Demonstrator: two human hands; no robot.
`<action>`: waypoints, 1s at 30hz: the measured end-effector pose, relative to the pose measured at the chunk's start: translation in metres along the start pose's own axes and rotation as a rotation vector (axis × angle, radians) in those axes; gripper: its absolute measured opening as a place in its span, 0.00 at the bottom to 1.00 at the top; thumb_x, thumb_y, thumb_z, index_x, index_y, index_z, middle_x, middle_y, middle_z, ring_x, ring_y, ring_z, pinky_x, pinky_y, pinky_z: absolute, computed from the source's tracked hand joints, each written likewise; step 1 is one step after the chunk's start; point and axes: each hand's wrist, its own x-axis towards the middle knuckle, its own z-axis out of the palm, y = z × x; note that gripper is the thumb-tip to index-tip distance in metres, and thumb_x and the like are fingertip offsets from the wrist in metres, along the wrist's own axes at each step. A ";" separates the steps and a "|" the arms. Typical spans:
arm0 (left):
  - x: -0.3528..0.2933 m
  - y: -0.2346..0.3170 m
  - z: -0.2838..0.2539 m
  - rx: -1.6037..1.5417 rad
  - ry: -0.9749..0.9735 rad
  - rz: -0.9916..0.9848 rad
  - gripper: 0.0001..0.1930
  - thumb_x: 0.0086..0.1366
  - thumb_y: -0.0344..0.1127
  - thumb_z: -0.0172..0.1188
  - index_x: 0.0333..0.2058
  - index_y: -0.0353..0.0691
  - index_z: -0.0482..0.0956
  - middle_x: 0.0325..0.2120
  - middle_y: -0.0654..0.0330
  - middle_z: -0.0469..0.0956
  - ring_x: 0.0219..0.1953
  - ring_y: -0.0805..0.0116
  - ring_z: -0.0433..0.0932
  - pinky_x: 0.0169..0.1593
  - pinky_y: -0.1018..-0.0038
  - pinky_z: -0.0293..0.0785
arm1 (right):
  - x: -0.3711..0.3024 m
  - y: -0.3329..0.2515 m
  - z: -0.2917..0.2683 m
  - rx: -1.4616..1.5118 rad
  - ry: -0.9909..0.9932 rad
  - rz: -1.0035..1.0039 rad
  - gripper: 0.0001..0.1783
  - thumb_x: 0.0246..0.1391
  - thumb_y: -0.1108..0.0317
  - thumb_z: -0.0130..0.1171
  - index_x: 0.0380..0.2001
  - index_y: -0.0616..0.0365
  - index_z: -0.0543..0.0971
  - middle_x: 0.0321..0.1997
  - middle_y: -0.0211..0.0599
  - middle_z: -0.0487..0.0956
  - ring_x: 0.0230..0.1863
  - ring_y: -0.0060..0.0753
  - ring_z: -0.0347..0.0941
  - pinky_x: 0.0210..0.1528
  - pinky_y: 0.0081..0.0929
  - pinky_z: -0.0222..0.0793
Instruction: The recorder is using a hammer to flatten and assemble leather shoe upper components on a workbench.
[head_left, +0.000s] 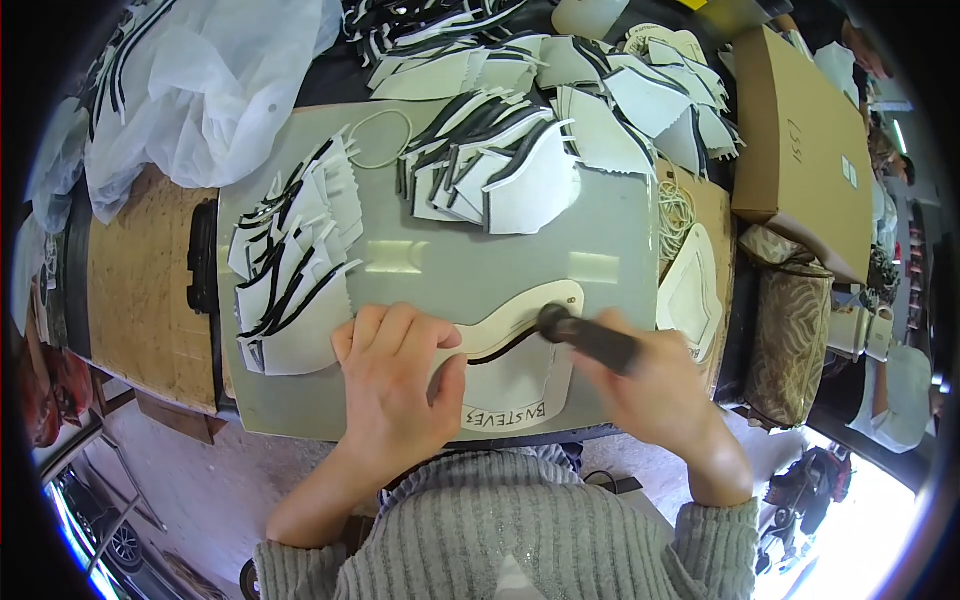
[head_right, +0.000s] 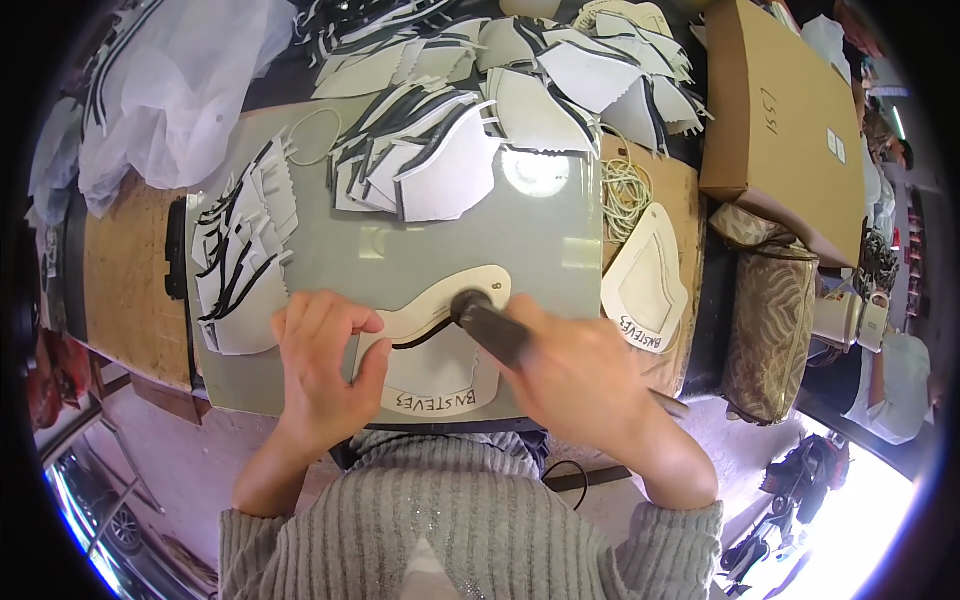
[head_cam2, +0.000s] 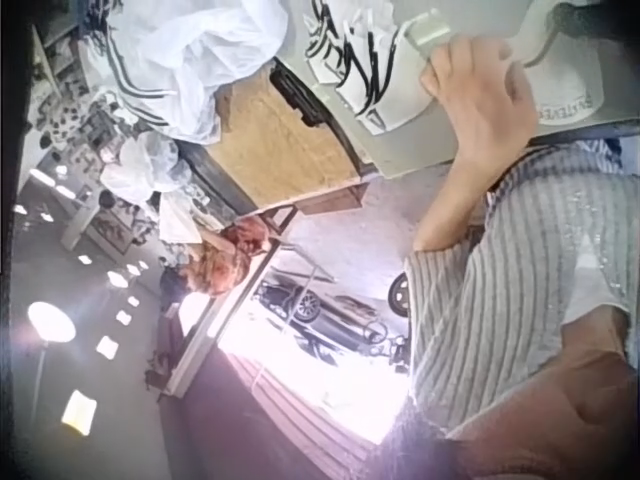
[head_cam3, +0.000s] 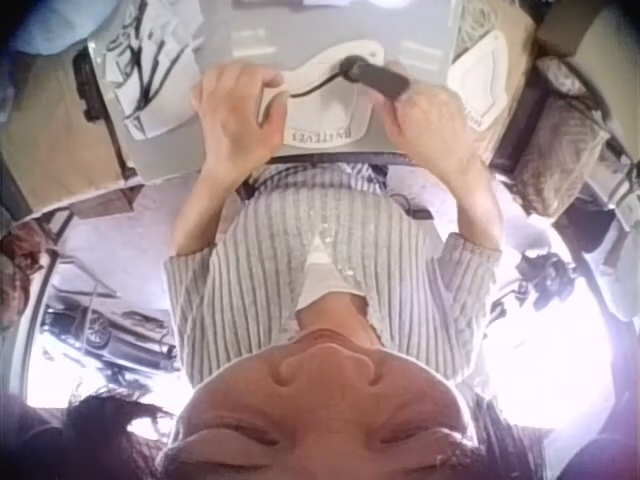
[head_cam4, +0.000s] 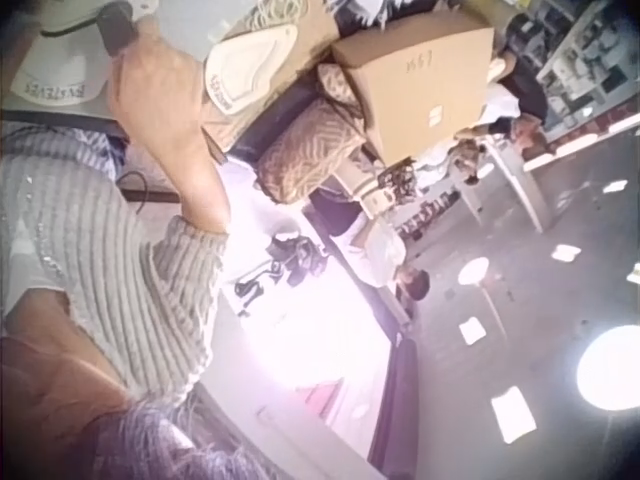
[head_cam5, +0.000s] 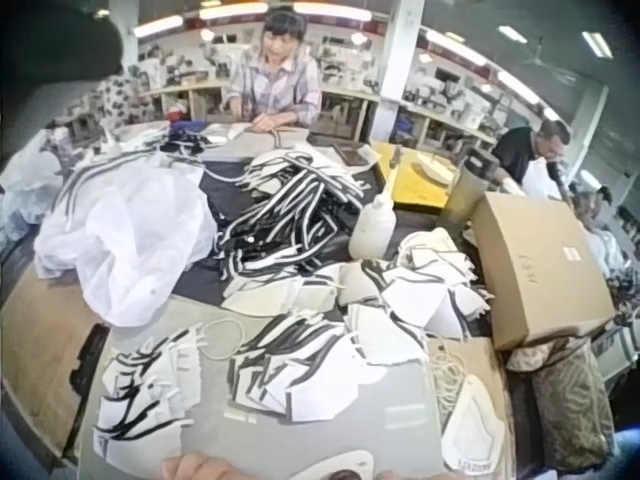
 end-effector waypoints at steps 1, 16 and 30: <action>0.002 0.001 -0.001 0.003 0.001 0.005 0.12 0.47 0.27 0.65 0.31 0.45 0.75 0.30 0.64 0.72 0.37 0.60 0.69 0.43 0.63 0.56 | -0.001 0.004 0.010 -0.092 -0.073 0.062 0.08 0.60 0.65 0.60 0.38 0.56 0.75 0.19 0.43 0.73 0.21 0.53 0.74 0.23 0.40 0.70; -0.009 0.022 0.007 -0.070 0.078 0.049 0.13 0.56 0.38 0.69 0.27 0.42 0.73 0.23 0.62 0.73 0.27 0.58 0.73 0.32 0.64 0.66 | -0.003 0.035 0.021 0.713 0.100 0.198 0.15 0.65 0.62 0.54 0.36 0.67 0.75 0.20 0.44 0.77 0.18 0.42 0.76 0.24 0.34 0.71; 0.006 0.067 0.043 0.460 -0.130 0.135 0.18 0.64 0.46 0.61 0.23 0.40 0.71 0.16 0.58 0.74 0.18 0.57 0.77 0.20 0.64 0.69 | -0.007 0.028 0.036 1.107 0.221 0.280 0.15 0.68 0.62 0.51 0.34 0.65 0.71 0.23 0.35 0.78 0.17 0.23 0.73 0.16 0.22 0.65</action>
